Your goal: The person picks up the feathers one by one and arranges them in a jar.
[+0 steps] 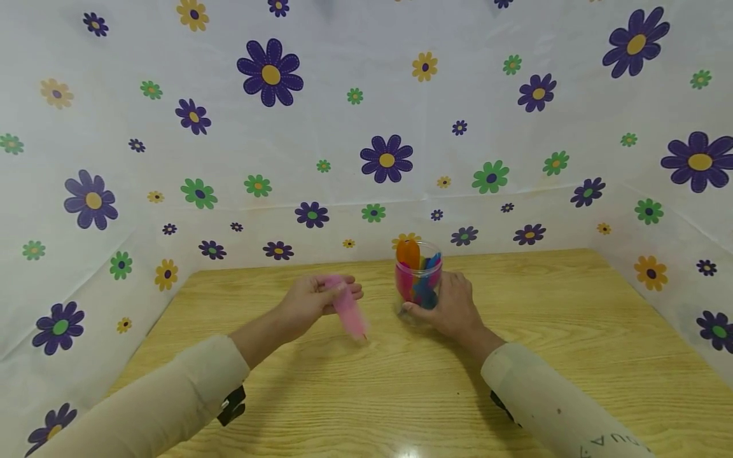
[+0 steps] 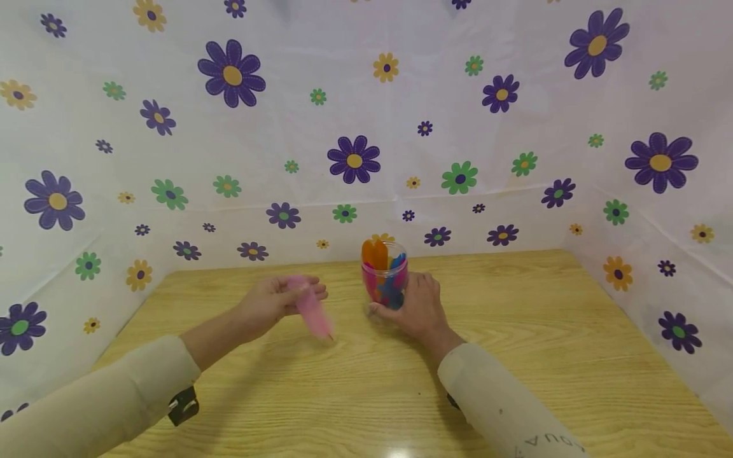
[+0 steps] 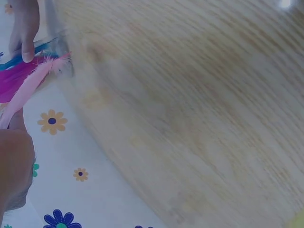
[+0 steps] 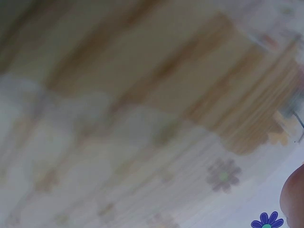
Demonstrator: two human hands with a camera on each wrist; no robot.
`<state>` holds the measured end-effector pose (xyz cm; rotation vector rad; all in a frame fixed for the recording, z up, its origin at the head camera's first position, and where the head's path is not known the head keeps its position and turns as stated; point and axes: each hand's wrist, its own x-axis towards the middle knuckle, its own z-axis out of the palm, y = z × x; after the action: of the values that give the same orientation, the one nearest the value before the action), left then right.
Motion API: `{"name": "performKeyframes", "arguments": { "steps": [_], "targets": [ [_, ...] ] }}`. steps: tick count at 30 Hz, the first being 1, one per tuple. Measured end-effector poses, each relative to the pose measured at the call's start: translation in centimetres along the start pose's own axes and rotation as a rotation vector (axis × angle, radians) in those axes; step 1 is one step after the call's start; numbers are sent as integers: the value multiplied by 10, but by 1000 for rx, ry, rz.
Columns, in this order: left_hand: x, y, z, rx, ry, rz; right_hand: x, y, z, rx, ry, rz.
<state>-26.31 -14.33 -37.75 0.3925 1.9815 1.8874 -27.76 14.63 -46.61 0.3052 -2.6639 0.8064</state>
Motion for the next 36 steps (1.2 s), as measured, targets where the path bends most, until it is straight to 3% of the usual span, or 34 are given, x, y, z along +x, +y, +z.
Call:
{"name": "performKeyframes", "arguments": {
  "steps": [15,24,31,36],
  "targets": [
    [13,34,13,-80,-1,58,0,2,1,1,2,8],
    [20,45,22,-115,7,57,0,0,-1,8,-7,11],
    [24,52,29,-245,15,46,1,0,0,-2,-8,11],
    [26,56,33,-265,8,67,1,0,0,-4,1,7]
  ]
}}
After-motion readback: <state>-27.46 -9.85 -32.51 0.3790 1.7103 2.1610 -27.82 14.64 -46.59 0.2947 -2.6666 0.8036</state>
